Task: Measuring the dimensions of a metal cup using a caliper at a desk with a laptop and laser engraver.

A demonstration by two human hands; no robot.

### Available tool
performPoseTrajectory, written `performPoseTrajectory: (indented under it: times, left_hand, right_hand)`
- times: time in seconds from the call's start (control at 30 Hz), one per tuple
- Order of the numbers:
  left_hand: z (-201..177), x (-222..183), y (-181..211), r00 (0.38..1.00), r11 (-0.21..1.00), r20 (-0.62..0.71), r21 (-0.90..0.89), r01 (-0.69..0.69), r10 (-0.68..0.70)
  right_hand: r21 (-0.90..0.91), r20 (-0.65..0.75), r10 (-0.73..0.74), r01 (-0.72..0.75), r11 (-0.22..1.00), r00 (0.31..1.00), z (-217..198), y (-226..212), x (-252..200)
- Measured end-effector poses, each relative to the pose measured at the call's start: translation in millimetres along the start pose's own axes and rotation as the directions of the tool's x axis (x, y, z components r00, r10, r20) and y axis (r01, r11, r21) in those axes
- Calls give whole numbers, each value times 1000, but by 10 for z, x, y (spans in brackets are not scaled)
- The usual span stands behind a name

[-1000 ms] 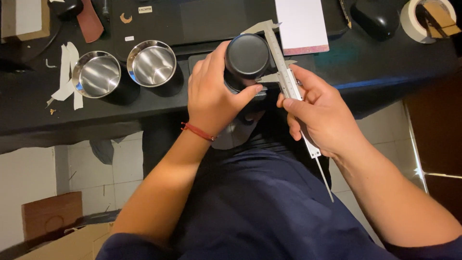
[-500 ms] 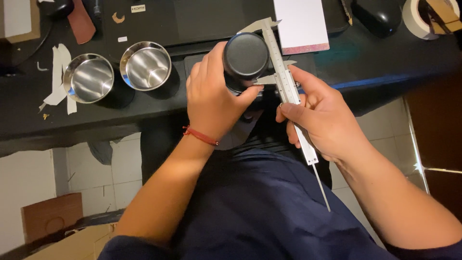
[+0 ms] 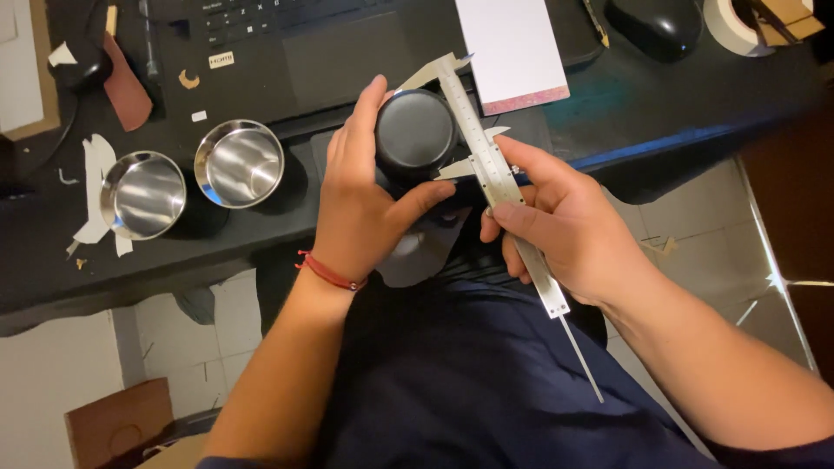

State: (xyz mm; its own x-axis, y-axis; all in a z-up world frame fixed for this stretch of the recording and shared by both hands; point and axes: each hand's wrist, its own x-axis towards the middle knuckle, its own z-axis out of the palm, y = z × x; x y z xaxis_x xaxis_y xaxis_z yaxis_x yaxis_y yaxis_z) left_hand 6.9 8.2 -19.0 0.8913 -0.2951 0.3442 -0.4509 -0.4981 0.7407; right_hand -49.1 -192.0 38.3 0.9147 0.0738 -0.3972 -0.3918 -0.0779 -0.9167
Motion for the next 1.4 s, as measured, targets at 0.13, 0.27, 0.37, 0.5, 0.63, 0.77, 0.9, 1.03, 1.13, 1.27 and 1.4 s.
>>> performPoseTrajectory:
  times: [0.13, 0.27, 0.37, 0.5, 0.63, 0.77, 0.9, 1.03, 1.13, 1.27, 1.4]
  left_hand:
    - [3, 22, -13, 1000, 1000, -4, -7, 14, -14]
    - [-1, 35, -25, 999, 999, 15, -13, 38, -38]
    - [-4, 38, -45, 999, 999, 18, -17, 35, -35]
    - [-31, 46, -41, 999, 998, 32, -48, 38, -37]
    - [-43, 44, -48, 996, 996, 64, -62, 61, -57]
    - [-37, 53, -87, 993, 996, 90, -42, 74, -70]
    - [-45, 61, -67, 989, 994, 109, -40, 107, -102]
    - [-37, 57, -78, 994, 998, 89, -26, 65, -63]
    - [-46, 49, -56, 992, 996, 100, -26, 85, -82]
    - [-43, 52, -61, 993, 997, 96, -20, 77, -75]
    - [-57, 80, -59, 990, 996, 112, -38, 86, -82]
  right_hand:
    - [57, 15, -9, 8, 998, 1000, -20, 32, 22]
    - [61, 35, -86, 84, 995, 996, -42, 119, 42]
    - [53, 29, -52, 50, 997, 998, -31, 107, 46]
    - [70, 42, -27, 24, 997, 999, -28, 131, 60]
    - [62, 61, -89, 85, 994, 994, -12, 109, 42]
    - [79, 73, -89, 84, 993, 993, -13, 118, 40]
    - [98, 71, -104, 97, 990, 992, 0, 139, 38]
    - [72, 69, -113, 109, 992, 991, -5, 170, 49]
    - [25, 72, -120, 118, 993, 990, 4, 132, 36]
    - [23, 61, -103, 101, 995, 993, 10, 113, 36]
    - [-10, 44, -88, 89, 996, 995, 15, 85, 29]
